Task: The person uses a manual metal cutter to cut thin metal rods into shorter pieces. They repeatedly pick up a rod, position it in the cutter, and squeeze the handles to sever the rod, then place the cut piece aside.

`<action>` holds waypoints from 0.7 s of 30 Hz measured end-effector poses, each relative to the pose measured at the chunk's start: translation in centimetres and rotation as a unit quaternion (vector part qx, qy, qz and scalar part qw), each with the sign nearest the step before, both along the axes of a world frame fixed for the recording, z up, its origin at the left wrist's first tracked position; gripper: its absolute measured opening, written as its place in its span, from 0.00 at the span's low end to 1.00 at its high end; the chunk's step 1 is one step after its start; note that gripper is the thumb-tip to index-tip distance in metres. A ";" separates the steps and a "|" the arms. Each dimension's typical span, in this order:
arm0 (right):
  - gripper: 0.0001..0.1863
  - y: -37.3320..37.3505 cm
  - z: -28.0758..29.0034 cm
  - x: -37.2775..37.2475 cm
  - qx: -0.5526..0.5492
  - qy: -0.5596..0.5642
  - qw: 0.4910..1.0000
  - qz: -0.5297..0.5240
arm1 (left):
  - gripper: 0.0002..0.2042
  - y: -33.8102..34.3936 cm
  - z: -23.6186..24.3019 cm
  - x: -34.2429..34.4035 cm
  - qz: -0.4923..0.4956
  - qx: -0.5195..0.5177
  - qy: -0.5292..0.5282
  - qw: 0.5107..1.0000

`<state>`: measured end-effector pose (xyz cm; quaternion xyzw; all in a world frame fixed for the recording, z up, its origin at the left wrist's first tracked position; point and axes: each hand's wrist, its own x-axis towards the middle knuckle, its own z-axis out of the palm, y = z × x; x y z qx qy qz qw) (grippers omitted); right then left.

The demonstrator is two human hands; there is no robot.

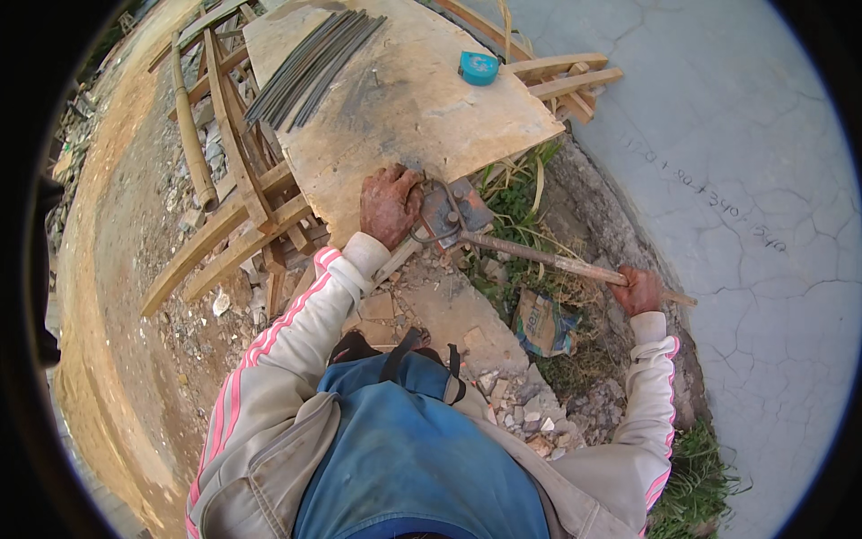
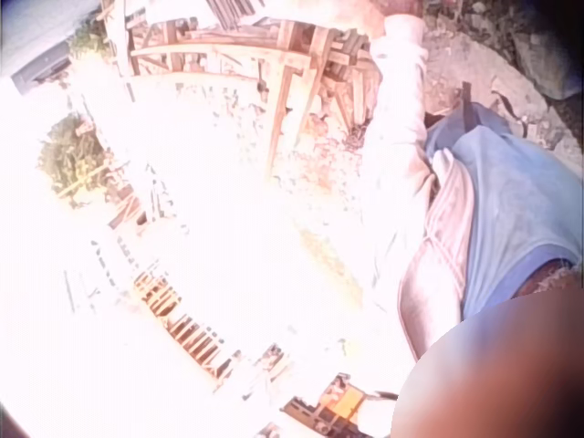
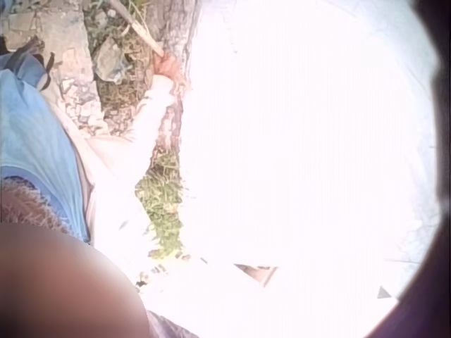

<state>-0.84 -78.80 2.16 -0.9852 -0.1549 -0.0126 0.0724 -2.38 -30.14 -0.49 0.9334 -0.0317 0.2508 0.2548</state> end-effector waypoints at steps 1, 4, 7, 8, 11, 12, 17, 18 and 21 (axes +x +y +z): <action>0.15 0.1 0.2 0.2 -0.003 -0.009 1.000 0.008 | 0.10 0.0 0.0 0.0 0.000 0.002 0.007 1.000; 0.15 0.3 0.6 0.5 -0.009 -0.025 0.999 0.026 | 0.10 0.0 0.1 0.0 -0.002 -0.003 0.008 1.000; 0.15 0.4 0.8 0.6 -0.009 -0.025 0.999 0.029 | 0.10 0.0 0.1 0.0 -0.002 -0.010 0.009 1.000; 0.15 0.5 0.8 0.7 -0.016 -0.019 0.999 0.026 | 0.10 0.0 0.1 0.0 -0.003 -0.014 0.009 1.000; 0.16 0.5 1.0 1.0 -0.033 -0.031 0.999 0.027 | 0.10 0.0 0.0 0.0 -0.003 -0.016 0.001 1.000; 0.16 0.6 1.0 1.2 -0.035 -0.036 0.998 0.032 | 0.10 0.0 -0.1 0.0 -0.004 -0.014 0.002 1.000; 0.17 0.7 1.6 1.6 -0.037 -0.046 0.997 0.054 | 0.10 0.0 0.0 0.0 -0.004 -0.008 0.009 1.000; 0.17 0.7 1.5 1.6 -0.042 -0.039 0.997 0.045 | 0.11 0.0 0.0 0.0 -0.005 -0.010 0.007 1.000; 0.17 0.6 0.8 0.9 -0.044 -0.035 0.998 0.030 | 0.10 0.0 0.0 0.0 -0.005 -0.018 0.007 1.000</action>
